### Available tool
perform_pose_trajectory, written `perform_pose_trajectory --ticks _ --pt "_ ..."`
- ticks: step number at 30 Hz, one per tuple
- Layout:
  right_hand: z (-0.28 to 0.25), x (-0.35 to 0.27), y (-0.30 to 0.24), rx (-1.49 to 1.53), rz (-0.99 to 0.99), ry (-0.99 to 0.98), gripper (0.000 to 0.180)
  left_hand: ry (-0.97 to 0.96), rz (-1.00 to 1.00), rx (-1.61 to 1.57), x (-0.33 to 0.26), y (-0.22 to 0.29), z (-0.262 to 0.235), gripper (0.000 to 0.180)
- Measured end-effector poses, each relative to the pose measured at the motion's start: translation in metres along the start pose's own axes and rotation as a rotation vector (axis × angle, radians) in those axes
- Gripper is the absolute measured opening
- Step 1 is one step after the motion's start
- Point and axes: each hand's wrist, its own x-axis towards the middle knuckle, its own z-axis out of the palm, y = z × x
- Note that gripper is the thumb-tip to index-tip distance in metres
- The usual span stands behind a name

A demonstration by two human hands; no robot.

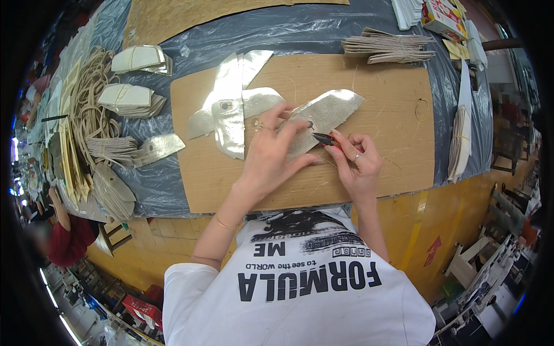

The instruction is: The person uses pliers to trim the edges of silver fabric pieces on a workbench, then stacks the trimmed pieces and hands them to a coworker. The person also handles a stack of white fabric pieces and passes them to the coworker.

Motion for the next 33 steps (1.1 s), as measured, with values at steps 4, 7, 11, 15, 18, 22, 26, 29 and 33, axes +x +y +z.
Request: perform_pose_trajectory --ticks 4,7,11,15,18,22,26,29,33 --pt "0.002 -0.002 0.001 0.039 0.04 0.012 0.03 0.013 -0.049 0.014 0.0 0.001 0.003 0.071" --pt "0.003 -0.004 0.001 0.031 0.029 0.03 0.027 0.018 -0.031 0.029 0.001 0.001 0.004 0.073" --pt "0.004 -0.007 0.001 0.281 0.242 0.089 0.02 0.006 -0.07 0.078 -0.001 0.003 0.001 0.061" --pt "-0.001 -0.003 0.004 0.55 0.393 0.224 0.02 0.005 -0.031 0.108 -0.004 0.008 -0.004 0.037" --pt "-0.009 -0.001 0.004 0.478 0.248 0.123 0.025 0.018 -0.117 0.011 -0.005 0.011 -0.003 0.023" --pt "-0.01 -0.001 0.0 0.25 -0.006 0.03 0.033 0.092 -0.146 0.018 -0.002 0.014 0.002 0.016" --pt "-0.003 -0.004 -0.01 0.0 -0.03 0.008 0.035 0.094 -0.151 0.01 0.0 0.017 0.002 0.014" --pt "-0.001 -0.002 -0.014 -0.121 -0.018 0.017 0.032 0.132 -0.246 -0.06 0.001 0.017 0.0 0.015" --pt "-0.003 -0.001 -0.016 -0.121 0.014 0.016 0.029 0.143 -0.438 -0.1 0.002 0.01 -0.006 0.016"
